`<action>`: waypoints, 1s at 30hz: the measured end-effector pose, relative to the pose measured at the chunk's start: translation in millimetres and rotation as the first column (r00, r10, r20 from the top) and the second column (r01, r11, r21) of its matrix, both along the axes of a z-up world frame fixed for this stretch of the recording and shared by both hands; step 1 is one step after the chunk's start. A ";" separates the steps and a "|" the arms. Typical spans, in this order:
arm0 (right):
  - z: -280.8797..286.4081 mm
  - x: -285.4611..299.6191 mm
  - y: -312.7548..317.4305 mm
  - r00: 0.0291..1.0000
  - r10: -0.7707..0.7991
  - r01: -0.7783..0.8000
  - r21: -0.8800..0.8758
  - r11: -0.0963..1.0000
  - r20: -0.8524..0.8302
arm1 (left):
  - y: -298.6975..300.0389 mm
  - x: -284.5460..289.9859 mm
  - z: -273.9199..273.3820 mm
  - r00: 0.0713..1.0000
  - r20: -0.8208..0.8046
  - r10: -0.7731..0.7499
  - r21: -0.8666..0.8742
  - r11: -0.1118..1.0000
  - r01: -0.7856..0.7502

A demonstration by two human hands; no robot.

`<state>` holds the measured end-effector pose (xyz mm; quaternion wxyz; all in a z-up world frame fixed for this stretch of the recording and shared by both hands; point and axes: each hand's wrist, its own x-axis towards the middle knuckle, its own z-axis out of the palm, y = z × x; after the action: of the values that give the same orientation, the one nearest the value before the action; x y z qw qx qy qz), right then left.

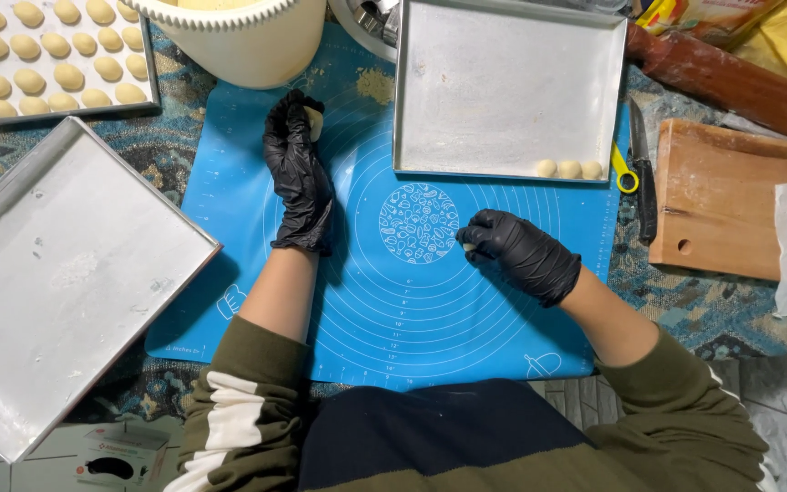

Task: Shaping small portions of dough into balls by rolling them between the hands and arranging them on a baking sheet.

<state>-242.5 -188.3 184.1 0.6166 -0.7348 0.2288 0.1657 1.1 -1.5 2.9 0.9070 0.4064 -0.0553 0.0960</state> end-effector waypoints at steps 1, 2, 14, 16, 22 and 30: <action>0.5 -2.7 1.1 0.996 -0.018 0.013 0.052 0.999 0.084 | 0.7 -1.0 0.6 1.000 -0.001 -0.004 0.000 1.000 0.004; -13.6 -3.8 -10.8 0.996 -0.019 0.014 0.051 0.999 0.085 | -0.4 -1.4 1.4 1.000 0.000 -0.005 -0.001 1.000 0.005; 15.5 25.6 -115.2 0.900 0.281 -0.003 -0.641 0.768 0.333 | -1.0 -4.5 11.0 0.999 -0.003 -0.044 -0.004 0.999 0.044; 4.1 28.2 -123.5 0.909 0.293 -0.032 -0.649 0.760 0.297 | -0.8 -5.2 12.2 0.999 -0.007 -0.049 -0.009 0.999 0.049; 4.5 39.9 -115.2 0.907 0.338 -0.076 -0.688 0.721 0.253 | -2.7 -8.5 12.2 0.998 -0.019 -0.064 -0.008 0.998 0.064; 10.2 42.6 -113.0 0.908 0.360 -0.118 -0.695 0.709 0.214 | -1.3 -8.9 14.3 0.996 -0.030 -0.080 -0.006 0.997 0.080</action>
<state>-200.0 -301.3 194.4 0.3142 -0.9467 0.0661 0.0254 -7.9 -2.9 17.2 0.9119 0.4029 -0.0576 0.0537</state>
